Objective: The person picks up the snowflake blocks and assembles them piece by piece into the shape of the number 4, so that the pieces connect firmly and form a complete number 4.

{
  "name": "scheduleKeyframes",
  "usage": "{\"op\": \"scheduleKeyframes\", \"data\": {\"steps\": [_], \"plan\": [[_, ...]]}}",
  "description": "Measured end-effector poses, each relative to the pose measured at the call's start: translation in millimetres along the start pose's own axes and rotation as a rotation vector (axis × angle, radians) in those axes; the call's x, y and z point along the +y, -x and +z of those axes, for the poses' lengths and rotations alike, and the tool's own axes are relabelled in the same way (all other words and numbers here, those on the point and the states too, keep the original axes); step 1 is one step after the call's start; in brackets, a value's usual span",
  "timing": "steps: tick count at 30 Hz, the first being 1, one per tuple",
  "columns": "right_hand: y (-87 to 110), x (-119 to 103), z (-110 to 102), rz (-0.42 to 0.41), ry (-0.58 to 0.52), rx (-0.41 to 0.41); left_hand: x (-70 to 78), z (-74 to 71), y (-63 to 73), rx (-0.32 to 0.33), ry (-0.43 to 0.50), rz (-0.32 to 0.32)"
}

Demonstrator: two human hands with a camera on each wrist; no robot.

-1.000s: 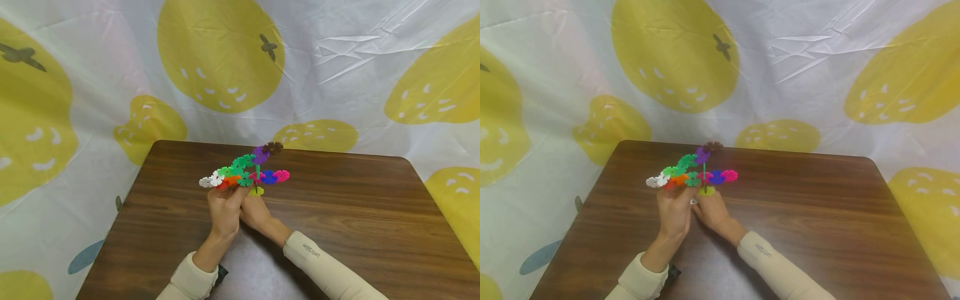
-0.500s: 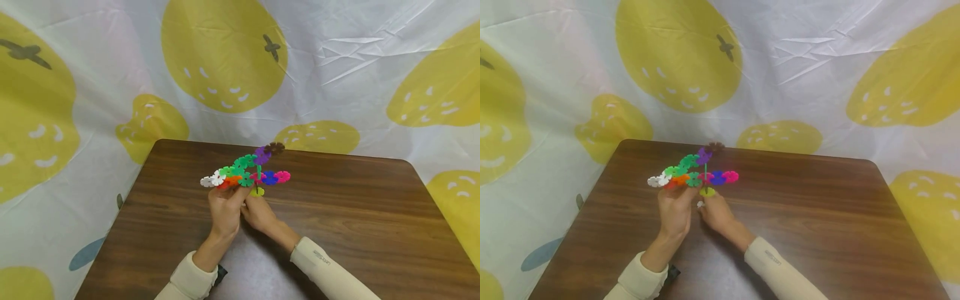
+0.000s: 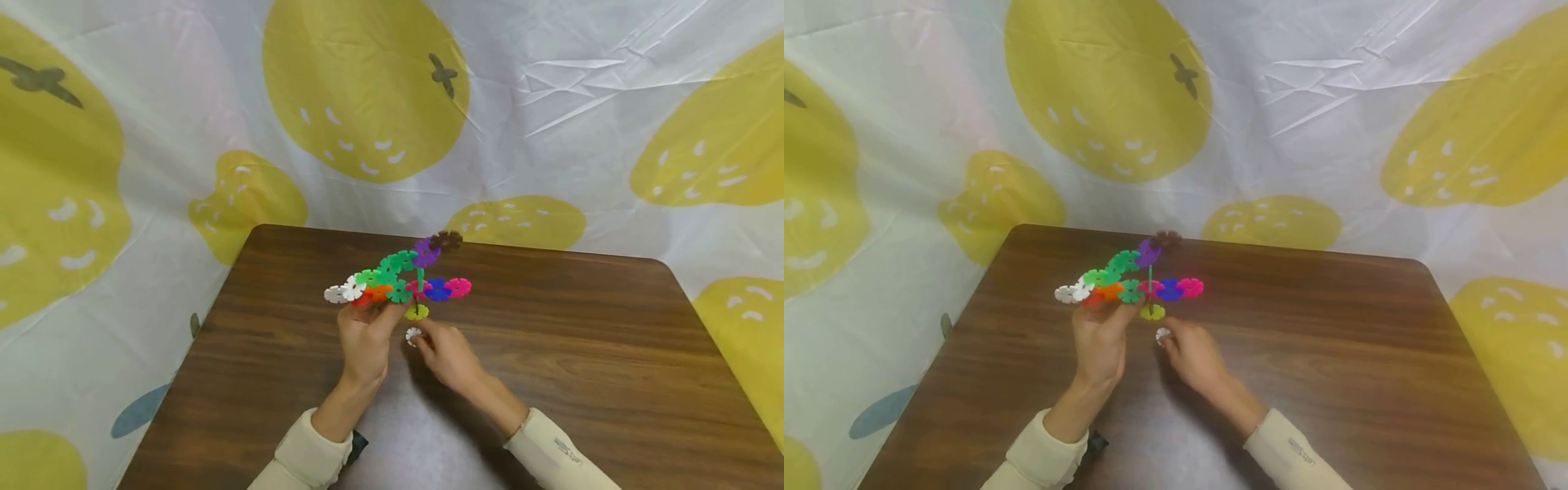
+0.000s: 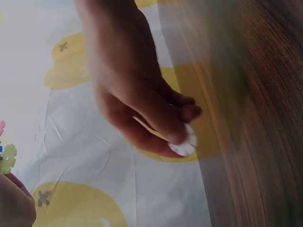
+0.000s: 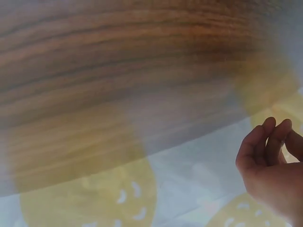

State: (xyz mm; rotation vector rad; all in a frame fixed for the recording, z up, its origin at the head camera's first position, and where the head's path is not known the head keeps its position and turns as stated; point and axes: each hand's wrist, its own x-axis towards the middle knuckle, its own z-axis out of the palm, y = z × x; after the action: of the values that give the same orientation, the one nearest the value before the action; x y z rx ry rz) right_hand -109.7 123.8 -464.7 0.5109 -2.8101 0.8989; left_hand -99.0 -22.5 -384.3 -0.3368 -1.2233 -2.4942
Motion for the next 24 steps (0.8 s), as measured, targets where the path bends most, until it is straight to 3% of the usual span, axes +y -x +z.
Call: {"op": "scheduleKeyframes", "data": {"steps": [16,24], "plan": [[12.2,-9.1,-55.9,0.000,-0.088,0.130,-0.4,-2.6,1.3,0.017,-0.008,-0.038],[13.3,-15.9,-79.7,-0.110,-0.091,0.219,1.5,-2.5,2.5,0.021,-0.029,-0.031]]}}
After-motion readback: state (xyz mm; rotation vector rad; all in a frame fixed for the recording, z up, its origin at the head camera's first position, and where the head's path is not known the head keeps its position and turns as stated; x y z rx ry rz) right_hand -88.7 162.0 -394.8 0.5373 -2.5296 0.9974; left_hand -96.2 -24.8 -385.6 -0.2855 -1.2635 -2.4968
